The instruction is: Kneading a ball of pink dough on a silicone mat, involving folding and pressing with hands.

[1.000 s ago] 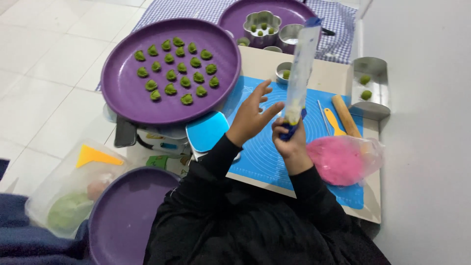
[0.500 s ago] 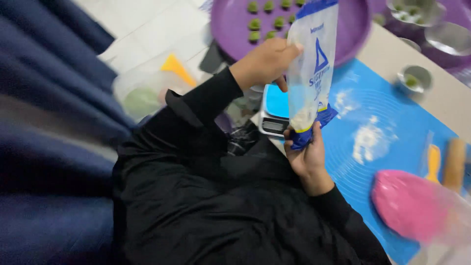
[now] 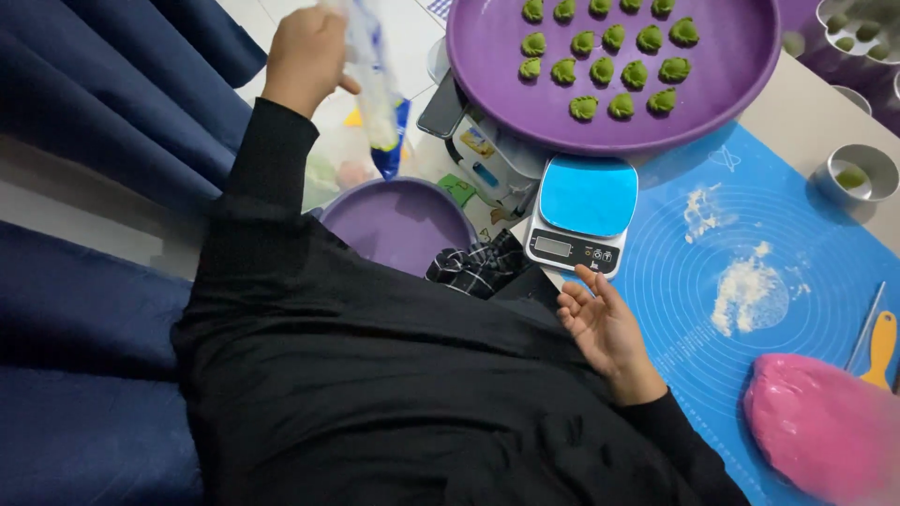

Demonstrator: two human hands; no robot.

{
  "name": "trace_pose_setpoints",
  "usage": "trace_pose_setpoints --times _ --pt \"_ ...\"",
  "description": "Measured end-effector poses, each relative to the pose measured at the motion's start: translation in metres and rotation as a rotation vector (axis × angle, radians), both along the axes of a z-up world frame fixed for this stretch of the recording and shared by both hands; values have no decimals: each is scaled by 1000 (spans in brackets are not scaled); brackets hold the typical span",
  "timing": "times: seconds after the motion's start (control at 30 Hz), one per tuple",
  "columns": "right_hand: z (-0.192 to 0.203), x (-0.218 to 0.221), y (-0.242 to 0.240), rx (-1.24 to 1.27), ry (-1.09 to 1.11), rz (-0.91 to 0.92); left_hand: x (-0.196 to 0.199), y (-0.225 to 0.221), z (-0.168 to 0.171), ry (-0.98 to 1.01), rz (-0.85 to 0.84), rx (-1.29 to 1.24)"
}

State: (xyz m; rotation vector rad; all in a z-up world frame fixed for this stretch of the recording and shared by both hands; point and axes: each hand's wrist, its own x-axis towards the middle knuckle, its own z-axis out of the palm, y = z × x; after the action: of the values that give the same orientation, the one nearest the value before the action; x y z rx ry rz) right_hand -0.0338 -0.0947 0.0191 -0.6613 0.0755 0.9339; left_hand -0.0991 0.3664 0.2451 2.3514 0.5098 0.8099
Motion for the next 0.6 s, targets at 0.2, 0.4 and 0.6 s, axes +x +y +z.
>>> trace_pose_setpoints --times 0.2,0.4,0.6 --pt "-11 4 -9 -35 3 -10 11 80 -112 157 477 -284" --pt "-50 8 -32 -29 -39 -52 31 222 -302 44 751 -184" --pt "-37 -10 -86 -151 -202 -117 6 141 -303 -15 702 -311"
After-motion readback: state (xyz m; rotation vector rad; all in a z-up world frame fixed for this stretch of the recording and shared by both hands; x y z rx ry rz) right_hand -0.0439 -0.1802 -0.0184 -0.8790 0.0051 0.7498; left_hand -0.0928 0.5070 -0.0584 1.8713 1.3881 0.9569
